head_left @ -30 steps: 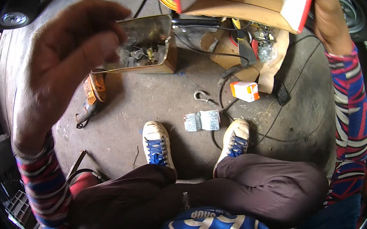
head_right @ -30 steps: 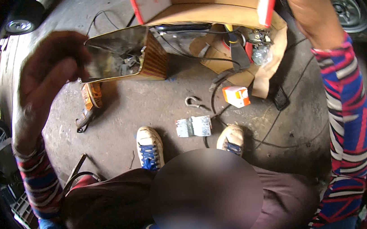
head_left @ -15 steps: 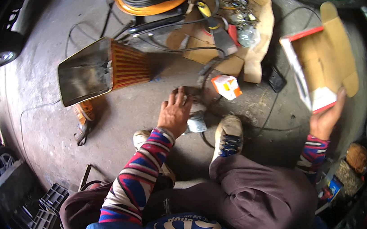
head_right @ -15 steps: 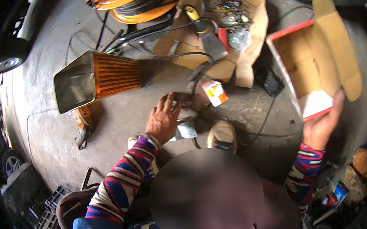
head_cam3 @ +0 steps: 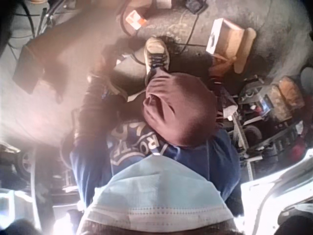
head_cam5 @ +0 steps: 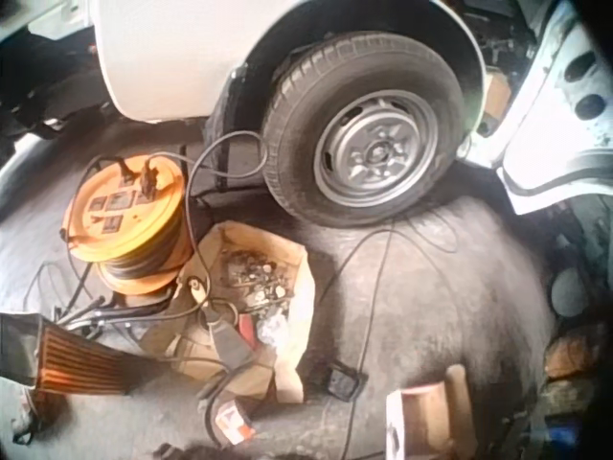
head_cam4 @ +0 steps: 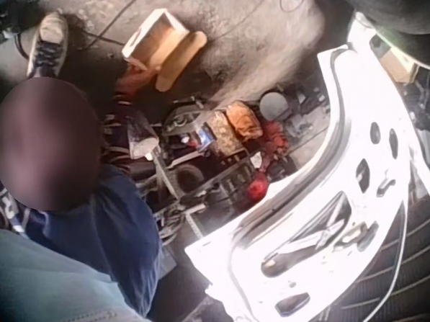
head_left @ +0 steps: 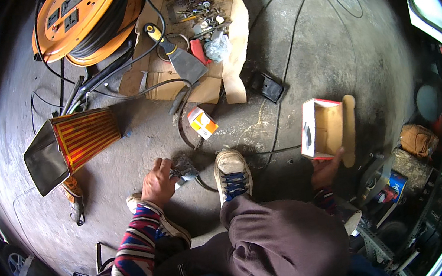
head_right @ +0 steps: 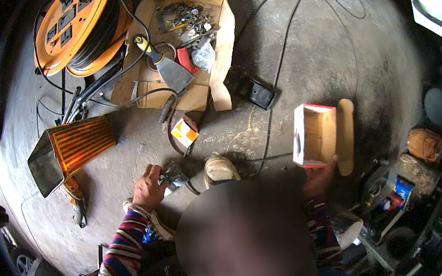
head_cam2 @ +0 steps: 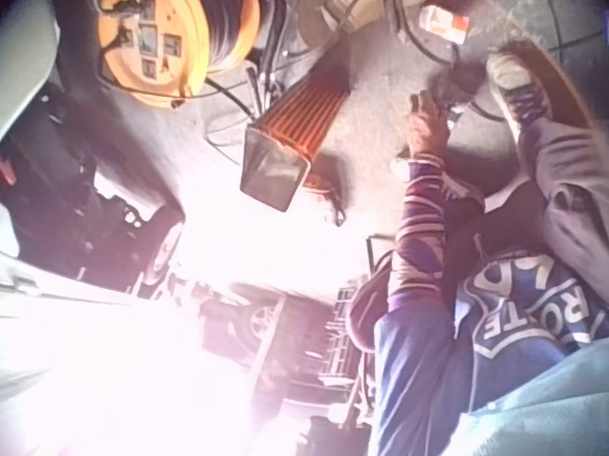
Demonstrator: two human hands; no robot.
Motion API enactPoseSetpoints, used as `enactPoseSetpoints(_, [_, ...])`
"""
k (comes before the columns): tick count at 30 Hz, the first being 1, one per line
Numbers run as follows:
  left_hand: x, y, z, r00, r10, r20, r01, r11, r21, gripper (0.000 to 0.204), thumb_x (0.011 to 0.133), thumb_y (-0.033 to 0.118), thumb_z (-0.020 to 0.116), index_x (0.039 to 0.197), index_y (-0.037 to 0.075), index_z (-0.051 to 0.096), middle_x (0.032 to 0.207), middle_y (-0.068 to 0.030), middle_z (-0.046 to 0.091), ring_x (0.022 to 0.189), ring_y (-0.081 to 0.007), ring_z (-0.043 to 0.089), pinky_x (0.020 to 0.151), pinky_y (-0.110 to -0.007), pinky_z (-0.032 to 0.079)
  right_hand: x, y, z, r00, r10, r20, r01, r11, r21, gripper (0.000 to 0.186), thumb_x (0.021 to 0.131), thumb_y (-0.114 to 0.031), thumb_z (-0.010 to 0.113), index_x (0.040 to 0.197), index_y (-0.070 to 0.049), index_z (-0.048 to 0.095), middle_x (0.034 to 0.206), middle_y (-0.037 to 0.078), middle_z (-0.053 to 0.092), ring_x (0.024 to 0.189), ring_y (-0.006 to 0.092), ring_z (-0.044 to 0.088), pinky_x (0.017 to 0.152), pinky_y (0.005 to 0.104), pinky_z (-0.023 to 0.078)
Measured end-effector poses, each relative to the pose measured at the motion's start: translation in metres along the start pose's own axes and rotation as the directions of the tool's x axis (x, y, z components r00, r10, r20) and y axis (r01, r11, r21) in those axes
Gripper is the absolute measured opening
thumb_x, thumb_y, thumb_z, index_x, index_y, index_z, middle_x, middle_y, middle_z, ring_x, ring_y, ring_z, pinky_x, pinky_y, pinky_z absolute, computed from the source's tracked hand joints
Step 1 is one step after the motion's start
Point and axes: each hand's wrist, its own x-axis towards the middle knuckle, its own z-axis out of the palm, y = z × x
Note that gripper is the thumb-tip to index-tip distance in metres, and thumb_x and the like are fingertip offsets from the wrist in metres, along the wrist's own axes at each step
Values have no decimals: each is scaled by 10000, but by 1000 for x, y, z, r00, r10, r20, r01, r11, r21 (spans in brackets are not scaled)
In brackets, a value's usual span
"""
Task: The person removes a brake caliper from a vehicle using a power drill, then sits on the floor to unpack new brake pads and hardware from a box. He organizes small metal clips and bolts on a cardboard sheet and places the new brake pads into the caliper.
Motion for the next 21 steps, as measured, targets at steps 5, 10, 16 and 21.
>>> enactPoseSetpoints(5, [-9, 16, 26, 986, 40, -163, 13, 952, 307, 695, 728, 235, 875, 1323, 85, 550, 1355, -163, 517, 1245, -374, 512, 1002, -504, 446, 1, 34, -24, 986, 105, 130, -69, 965, -255, 741, 999, -657, 558, 1421, -50, 503, 1285, 130, 604, 1124, 227, 609, 942, 394, 514])
enactPoseSetpoints(10, [-10, 16, 49, 986, 108, -127, -69, 957, 281, 356, 767, 106, 721, 1102, 93, 602, 1120, -140, 602, 1071, -361, 577, 875, -492, 475, -45, 6, -13, 961, -127, -247, -60, 772, -633, 418, 1050, -376, 608, 1235, -5, 559, 1121, 66, 606, 1051, 208, 588, 985, 364, 455])
enactPoseSetpoints(16, [-2, 27, 46, 999, -45, -11, 42, 986, -164, 326, 860, 68, 707, 1156, 16, 581, 1036, -200, 707, 943, -416, 702, 869, -465, 545, -23, -21, 119, 414, -406, 815, 910, 179, -373, 525, 855, -168, 818, 1279, -22, 543, 1181, 156, 629, 1107, 335, 594, 966, 450, 471])
enactPoseSetpoints(21, [18, 51, 15, 974, -99, 202, 190, 841, -506, 365, 860, 94, 729, 1216, 41, 667, 1045, -177, 757, 990, -266, 731, 881, -380, 553, 10, 14, 211, 510, -76, 857, 846, -135, -515, 769, 757, -243, 876, 1428, -61, 546, 1328, 192, 600, 1296, 411, 518, 1117, 504, 399])
